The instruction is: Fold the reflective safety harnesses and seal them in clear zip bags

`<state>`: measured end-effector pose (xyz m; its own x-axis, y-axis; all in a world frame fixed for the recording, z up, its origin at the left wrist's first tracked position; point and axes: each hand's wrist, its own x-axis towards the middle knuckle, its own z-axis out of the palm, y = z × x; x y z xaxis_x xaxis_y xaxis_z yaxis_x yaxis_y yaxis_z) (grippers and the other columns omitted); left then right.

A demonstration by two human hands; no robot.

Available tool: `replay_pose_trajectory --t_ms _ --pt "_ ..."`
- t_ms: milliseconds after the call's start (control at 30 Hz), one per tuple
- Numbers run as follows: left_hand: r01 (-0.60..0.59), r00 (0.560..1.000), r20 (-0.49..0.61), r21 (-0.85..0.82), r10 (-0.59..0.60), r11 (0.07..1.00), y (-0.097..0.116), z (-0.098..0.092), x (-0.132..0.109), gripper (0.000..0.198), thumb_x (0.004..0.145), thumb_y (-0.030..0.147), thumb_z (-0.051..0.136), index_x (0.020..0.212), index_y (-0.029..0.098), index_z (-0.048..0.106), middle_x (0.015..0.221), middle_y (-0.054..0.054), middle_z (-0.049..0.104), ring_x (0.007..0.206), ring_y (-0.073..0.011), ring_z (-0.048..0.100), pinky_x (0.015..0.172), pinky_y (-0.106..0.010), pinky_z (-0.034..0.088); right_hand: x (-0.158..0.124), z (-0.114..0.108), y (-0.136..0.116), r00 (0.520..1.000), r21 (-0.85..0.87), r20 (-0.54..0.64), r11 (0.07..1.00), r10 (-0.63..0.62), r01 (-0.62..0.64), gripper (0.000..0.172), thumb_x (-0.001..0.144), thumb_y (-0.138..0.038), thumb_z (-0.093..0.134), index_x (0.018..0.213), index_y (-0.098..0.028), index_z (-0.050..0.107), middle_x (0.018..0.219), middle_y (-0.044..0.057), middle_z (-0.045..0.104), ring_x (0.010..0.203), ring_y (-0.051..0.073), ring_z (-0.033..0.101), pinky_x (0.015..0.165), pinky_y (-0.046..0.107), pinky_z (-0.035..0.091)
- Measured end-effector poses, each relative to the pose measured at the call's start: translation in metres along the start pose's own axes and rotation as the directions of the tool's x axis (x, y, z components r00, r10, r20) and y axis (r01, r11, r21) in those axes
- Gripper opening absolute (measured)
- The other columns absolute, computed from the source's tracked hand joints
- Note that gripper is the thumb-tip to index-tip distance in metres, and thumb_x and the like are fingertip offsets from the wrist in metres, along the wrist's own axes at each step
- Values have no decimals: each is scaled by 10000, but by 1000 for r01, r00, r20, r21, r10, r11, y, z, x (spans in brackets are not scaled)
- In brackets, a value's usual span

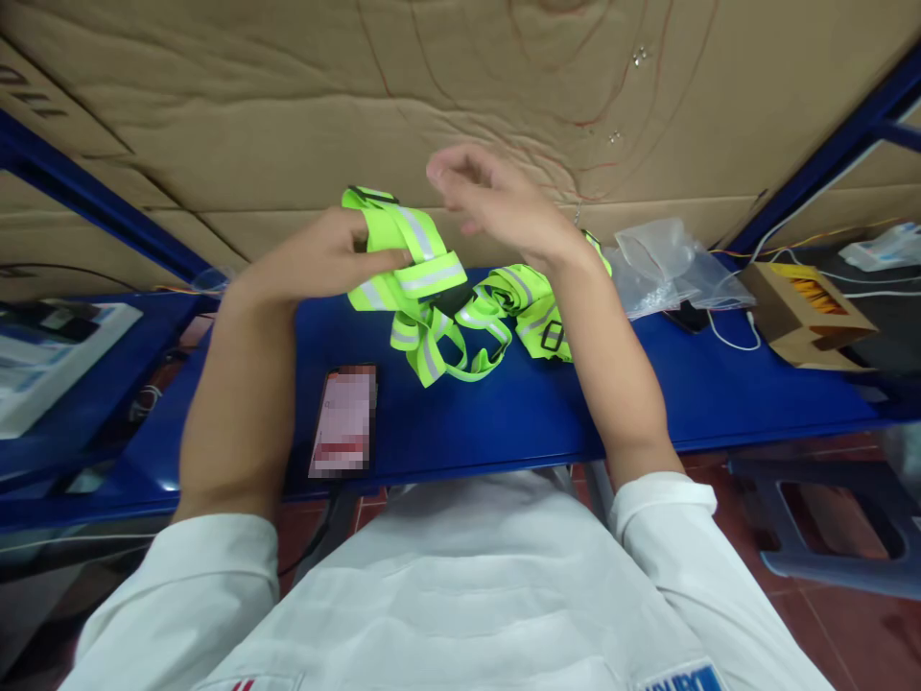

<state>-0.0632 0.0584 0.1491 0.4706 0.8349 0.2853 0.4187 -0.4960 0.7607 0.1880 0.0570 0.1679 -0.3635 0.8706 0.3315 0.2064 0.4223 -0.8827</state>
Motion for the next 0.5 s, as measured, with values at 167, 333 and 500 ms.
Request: replay_pose_trajectory --t_ms 167,333,500 --pt "42 993 -102 -162 -59 986 -15 2 7 201 939 338 793 1057 176 809 1042 -41 812 1072 -292 733 1089 -450 597 -6 -4 2 985 -88 164 995 49 -35 390 1092 -464 711 1406 -243 640 1322 41 702 1113 176 709 831 242 602" --pt "36 966 -211 -452 -146 892 -24 14 19 186 899 311 793 997 153 802 1007 -70 824 1004 -291 790 988 -435 650 5 -17 22 988 -266 151 963 -13 53 551 844 -392 935 1337 -302 707 1383 15 734 1269 261 668 1044 353 579" --pt "80 986 -83 -536 -146 841 -25 13 20 340 862 446 898 1017 159 801 1001 -103 820 1050 -301 807 991 -391 659 14 -32 30 948 -396 314 914 43 90 181 936 -402 774 1045 -257 777 1023 -30 784 912 175 621 889 316 523"
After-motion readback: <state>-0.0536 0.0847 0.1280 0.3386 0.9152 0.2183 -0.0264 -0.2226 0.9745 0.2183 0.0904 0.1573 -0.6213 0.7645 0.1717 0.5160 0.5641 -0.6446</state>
